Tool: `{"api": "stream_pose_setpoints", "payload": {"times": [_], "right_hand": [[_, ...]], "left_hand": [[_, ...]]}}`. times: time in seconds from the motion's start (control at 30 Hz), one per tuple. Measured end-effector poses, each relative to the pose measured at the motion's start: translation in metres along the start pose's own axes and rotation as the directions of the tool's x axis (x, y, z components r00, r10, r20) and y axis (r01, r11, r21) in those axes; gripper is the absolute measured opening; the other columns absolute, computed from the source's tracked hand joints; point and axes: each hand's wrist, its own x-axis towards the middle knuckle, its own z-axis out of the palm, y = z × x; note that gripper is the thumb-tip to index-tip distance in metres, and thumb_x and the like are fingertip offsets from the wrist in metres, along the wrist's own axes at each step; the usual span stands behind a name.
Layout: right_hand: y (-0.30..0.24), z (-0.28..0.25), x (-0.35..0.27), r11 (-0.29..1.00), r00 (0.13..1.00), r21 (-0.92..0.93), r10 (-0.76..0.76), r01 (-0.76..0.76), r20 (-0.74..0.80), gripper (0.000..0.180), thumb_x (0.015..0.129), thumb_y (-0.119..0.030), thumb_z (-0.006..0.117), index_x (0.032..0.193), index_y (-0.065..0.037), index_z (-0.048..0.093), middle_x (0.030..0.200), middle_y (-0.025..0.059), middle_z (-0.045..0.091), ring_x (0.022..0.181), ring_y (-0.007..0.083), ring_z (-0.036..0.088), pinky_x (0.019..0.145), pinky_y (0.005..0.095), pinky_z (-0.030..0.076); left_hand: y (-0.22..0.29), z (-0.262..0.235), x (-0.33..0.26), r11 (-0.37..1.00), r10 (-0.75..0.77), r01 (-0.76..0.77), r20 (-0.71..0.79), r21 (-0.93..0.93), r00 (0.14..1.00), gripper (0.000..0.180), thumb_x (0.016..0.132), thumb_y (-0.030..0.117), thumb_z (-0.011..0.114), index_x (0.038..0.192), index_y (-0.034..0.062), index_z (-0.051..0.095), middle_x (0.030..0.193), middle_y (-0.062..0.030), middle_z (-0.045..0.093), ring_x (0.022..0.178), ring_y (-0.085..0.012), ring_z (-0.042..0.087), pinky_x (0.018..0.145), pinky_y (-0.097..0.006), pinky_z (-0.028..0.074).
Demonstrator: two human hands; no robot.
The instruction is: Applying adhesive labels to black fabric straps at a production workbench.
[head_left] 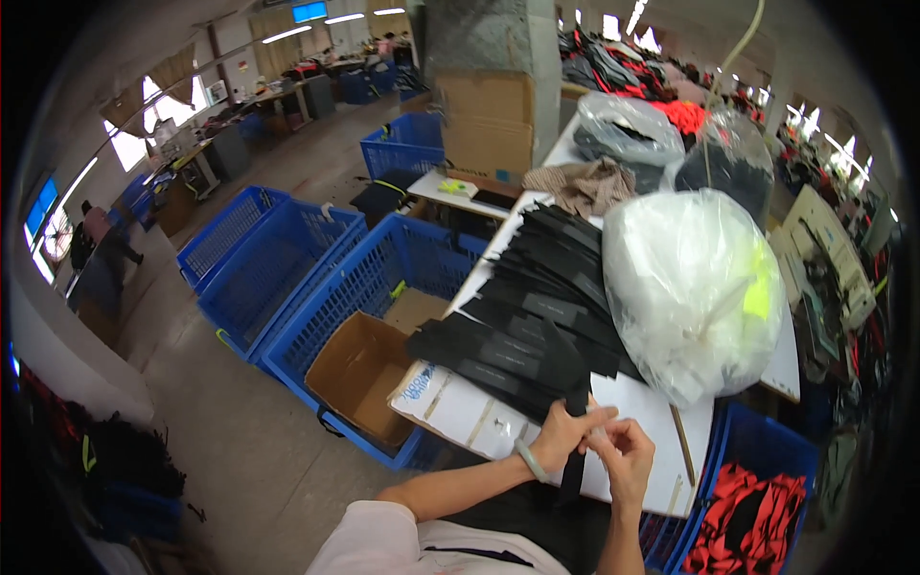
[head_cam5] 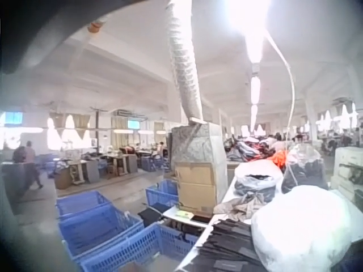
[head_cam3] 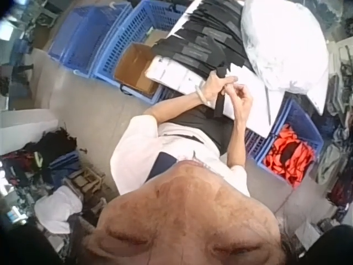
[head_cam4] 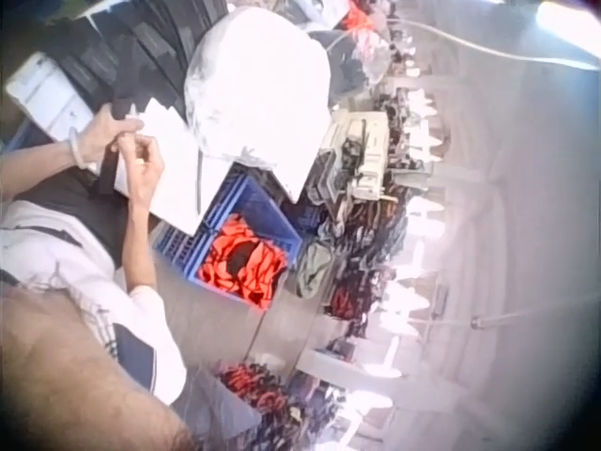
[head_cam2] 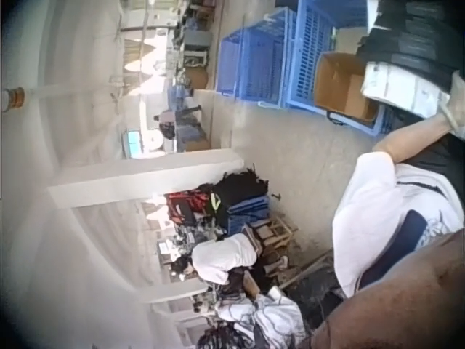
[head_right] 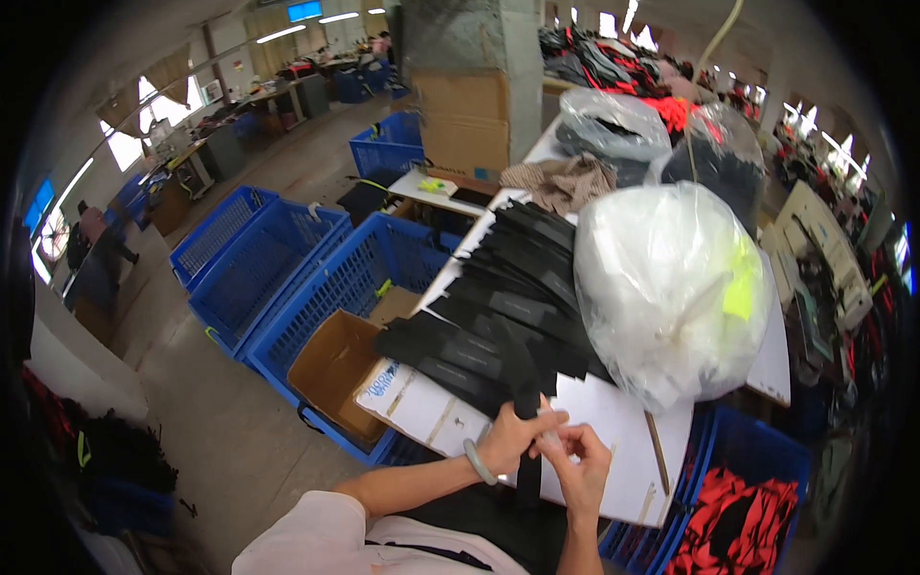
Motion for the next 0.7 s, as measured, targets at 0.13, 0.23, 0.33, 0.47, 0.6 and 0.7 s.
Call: {"api": "stream_pose_setpoints", "payload": {"times": [0.13, 0.23, 0.33, 0.47, 0.6, 0.7], "right_hand": [[-0.014, -0.006, 0.009, 0.993, 0.997, -0.107, -0.064, 0.059, -0.047, 0.013, 0.077, -0.007, 0.073, 0.075, 0.002, 0.064, 0.064, 0.0008, 0.058, 0.059, 0.0057, 0.049, 0.055, 0.0225, 0.039], [-0.025, -0.024, 0.010, 0.976, 0.962, -0.114, -0.158, 0.187, 0.223, 0.013, 0.075, -0.006, 0.075, 0.076, 0.002, 0.065, 0.066, 0.0042, 0.060, 0.056, 0.0097, 0.051, 0.053, 0.0234, 0.039], [-0.025, -0.024, 0.007, 0.973, 0.955, -0.165, -0.114, 0.164, 0.275, 0.013, 0.075, -0.007, 0.075, 0.076, 0.000, 0.065, 0.066, 0.0049, 0.059, 0.055, 0.0118, 0.051, 0.052, 0.0250, 0.040], [-0.016, -0.021, 0.001, 0.934, 0.956, -0.264, -0.180, 0.240, 0.231, 0.016, 0.073, -0.008, 0.075, 0.072, 0.000, 0.061, 0.065, 0.0059, 0.057, 0.053, 0.0155, 0.052, 0.050, 0.0274, 0.040], [-0.014, -0.015, -0.003, 0.857, 0.938, -0.390, -0.269, 0.336, 0.217, 0.019, 0.073, -0.011, 0.075, 0.070, -0.003, 0.058, 0.065, 0.0061, 0.056, 0.054, 0.0214, 0.056, 0.049, 0.0324, 0.042], [-0.019, -0.012, -0.004, 0.774, 0.935, -0.525, -0.300, 0.355, 0.190, 0.019, 0.072, -0.011, 0.074, 0.070, -0.004, 0.057, 0.065, 0.0057, 0.055, 0.055, 0.0229, 0.057, 0.049, 0.0339, 0.042]], "left_hand": [[0.016, -0.011, 0.022, 0.967, -0.015, -0.041, -0.215, -0.252, 0.977, 0.031, 0.093, 0.033, 0.061, 0.076, 0.0082, 0.054, 0.056, 0.0010, 0.045, 0.039, -0.0106, 0.040, 0.040, -0.027, 0.035], [0.043, -0.024, 0.032, 0.916, -0.030, -0.040, -0.168, -0.400, 0.985, 0.043, 0.090, 0.044, 0.061, 0.066, 0.0123, 0.045, 0.053, 0.0034, 0.035, 0.037, -0.0077, 0.033, 0.041, -0.025, 0.034], [0.038, -0.028, 0.039, 0.819, -0.136, 0.061, -0.089, -0.571, 0.987, 0.042, 0.089, 0.045, 0.061, 0.067, 0.0111, 0.051, 0.053, 0.0037, 0.034, 0.037, -0.0055, 0.031, 0.041, -0.022, 0.032], [0.023, -0.026, 0.037, 0.756, -0.179, 0.113, -0.037, -0.644, 0.983, 0.042, 0.089, 0.044, 0.062, 0.067, 0.0095, 0.053, 0.053, 0.0028, 0.034, 0.037, -0.0062, 0.031, 0.041, -0.022, 0.033], [0.019, -0.020, 0.026, 0.760, -0.157, 0.089, -0.049, -0.644, 0.986, 0.043, 0.090, 0.044, 0.061, 0.067, 0.0095, 0.052, 0.055, 0.0020, 0.036, 0.040, -0.0067, 0.031, 0.044, -0.023, 0.034], [0.019, -0.016, 0.022, 0.786, -0.124, 0.045, -0.085, -0.617, 0.989, 0.043, 0.091, 0.044, 0.059, 0.067, 0.0101, 0.050, 0.057, 0.0017, 0.037, 0.041, -0.0073, 0.031, 0.045, -0.023, 0.035]]}}
